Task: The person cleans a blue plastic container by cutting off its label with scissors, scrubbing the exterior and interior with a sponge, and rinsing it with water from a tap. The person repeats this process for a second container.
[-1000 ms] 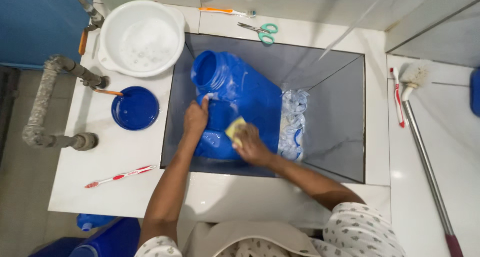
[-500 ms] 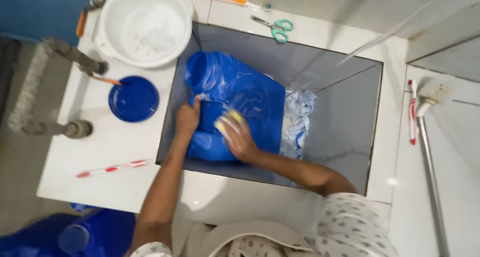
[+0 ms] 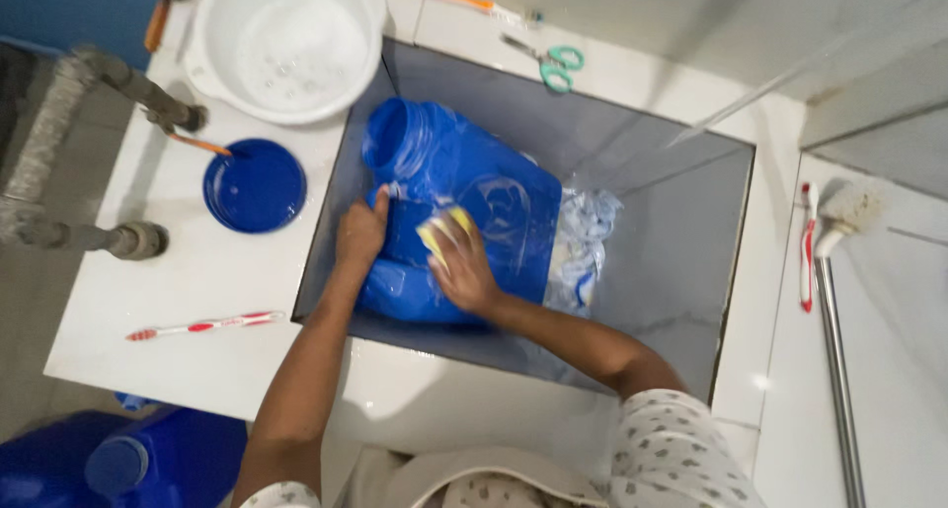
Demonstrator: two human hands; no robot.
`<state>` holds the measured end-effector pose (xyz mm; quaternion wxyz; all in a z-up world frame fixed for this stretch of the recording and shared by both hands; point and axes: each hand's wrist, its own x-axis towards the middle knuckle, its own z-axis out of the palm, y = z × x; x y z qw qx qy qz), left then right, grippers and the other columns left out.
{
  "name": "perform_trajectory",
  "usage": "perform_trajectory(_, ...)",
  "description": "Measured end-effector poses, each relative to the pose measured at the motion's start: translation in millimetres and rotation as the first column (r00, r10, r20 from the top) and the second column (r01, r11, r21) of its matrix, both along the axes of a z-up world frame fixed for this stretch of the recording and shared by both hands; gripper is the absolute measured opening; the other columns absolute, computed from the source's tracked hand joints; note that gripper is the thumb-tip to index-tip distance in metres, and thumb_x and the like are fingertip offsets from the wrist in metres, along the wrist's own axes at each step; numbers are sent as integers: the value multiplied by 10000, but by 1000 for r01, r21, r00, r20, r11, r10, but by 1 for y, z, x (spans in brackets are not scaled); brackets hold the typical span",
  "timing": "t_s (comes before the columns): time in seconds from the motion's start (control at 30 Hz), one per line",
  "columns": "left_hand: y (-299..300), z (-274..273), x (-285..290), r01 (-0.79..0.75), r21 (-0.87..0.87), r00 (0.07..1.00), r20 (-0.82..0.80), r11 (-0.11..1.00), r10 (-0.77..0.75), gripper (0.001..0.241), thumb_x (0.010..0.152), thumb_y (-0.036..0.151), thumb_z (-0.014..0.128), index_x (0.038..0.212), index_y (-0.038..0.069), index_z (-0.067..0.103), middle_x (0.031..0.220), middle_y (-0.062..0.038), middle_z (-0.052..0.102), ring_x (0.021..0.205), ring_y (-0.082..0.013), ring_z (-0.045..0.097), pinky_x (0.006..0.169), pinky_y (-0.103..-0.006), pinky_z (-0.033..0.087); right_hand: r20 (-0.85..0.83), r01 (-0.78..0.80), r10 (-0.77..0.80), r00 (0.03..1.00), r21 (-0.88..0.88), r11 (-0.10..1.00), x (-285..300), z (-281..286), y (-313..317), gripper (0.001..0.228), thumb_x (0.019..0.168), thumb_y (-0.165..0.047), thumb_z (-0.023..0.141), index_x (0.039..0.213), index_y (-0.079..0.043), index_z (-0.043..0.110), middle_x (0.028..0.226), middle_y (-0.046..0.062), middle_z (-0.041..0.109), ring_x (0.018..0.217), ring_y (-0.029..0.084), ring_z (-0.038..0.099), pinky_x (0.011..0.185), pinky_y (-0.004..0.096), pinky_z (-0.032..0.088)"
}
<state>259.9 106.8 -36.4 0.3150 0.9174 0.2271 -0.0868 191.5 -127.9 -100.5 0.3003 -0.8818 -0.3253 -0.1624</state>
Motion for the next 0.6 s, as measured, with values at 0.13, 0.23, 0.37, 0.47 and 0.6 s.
perform_trajectory(0.13,-5,6,6,-5,18,999,-51,1000,6,800,983,668,449,1038,-85,712,1042,-403,655,1050,-560,635,942,-597,495,0,400,-400,916,13,916,171,-7,-18,425,981,-160,580,1360,30,541,1411,239,539,1373,427,476,1200,589,325)
perform_trajectory(0.23,0,4,7,-4,13,999,-32,1000,4,797,982,665,451,1026,-88,711,1035,-402,660,1042,-559,638,933,-593,502,-294,616,-576,763,59,786,144,-40,-98,458,997,-180,572,1389,46,504,1429,256,520,1387,450,457,1207,588,314)
perform_trajectory(0.37,1,-4,16,11,5,1000,-13,1000,-11,798,1002,669,437,1020,-82,706,1029,-397,664,1038,-552,643,925,-588,509,-325,482,-467,822,-39,875,-1,-37,-81,505,1019,-207,562,1429,67,454,1452,279,495,1404,482,432,1218,586,300)
perform_trajectory(0.47,-9,-6,6,25,18,999,42,1000,-26,767,1022,649,429,1048,-75,681,1011,-384,679,1015,-544,658,908,-584,520,-10,-84,87,996,167,982,-28,49,-27,543,1035,-228,554,1459,82,416,1470,295,476,1417,505,413,1225,585,290)
perform_trajectory(0.6,-49,18,1,93,22,977,189,995,-95,737,985,655,458,1046,-49,666,1038,-358,681,1019,-528,653,893,-572,514,-349,-321,225,910,-247,914,59,162,21,373,988,-227,596,1281,3,625,1329,210,630,1343,400,530,1145,492,419)
